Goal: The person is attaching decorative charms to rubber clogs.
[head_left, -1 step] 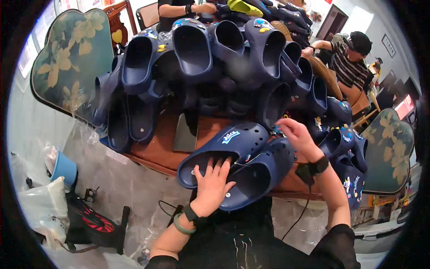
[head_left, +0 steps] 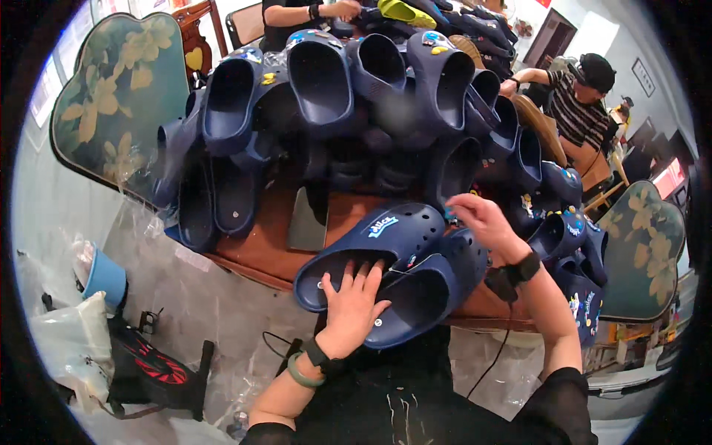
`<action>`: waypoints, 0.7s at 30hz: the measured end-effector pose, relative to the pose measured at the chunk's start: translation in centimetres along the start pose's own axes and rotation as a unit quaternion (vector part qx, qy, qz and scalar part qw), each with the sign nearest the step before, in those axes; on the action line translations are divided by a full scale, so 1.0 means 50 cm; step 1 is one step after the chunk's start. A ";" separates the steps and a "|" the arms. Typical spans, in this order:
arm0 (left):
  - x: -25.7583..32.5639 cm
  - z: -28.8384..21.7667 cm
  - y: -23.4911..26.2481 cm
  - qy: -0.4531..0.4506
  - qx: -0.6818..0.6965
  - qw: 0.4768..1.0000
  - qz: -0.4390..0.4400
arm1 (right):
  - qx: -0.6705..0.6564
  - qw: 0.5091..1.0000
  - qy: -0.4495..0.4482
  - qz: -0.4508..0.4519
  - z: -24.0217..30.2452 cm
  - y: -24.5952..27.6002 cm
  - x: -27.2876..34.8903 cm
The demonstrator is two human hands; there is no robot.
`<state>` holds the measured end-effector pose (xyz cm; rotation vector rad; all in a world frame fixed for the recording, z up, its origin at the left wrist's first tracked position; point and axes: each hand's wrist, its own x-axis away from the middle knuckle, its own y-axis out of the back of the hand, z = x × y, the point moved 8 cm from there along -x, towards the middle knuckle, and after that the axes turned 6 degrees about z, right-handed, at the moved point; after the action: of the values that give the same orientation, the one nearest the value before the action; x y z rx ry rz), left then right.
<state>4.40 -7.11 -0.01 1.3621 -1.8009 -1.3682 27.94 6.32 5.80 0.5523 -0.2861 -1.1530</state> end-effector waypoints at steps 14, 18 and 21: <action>-0.002 0.002 0.004 0.000 0.015 1.000 -0.013 | 0.196 0.973 0.104 0.071 0.036 -0.105 -0.103; -0.002 0.007 0.003 0.004 0.014 1.000 -0.007 | 0.317 0.920 0.208 0.100 0.108 -0.135 -0.068; -0.002 0.006 0.004 0.004 0.015 1.000 -0.008 | 0.342 0.914 0.192 0.104 0.095 -0.130 -0.068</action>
<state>4.09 -6.90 0.09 1.3976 -1.8162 -1.3462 19.20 6.27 6.41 1.3159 -0.3968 -0.6929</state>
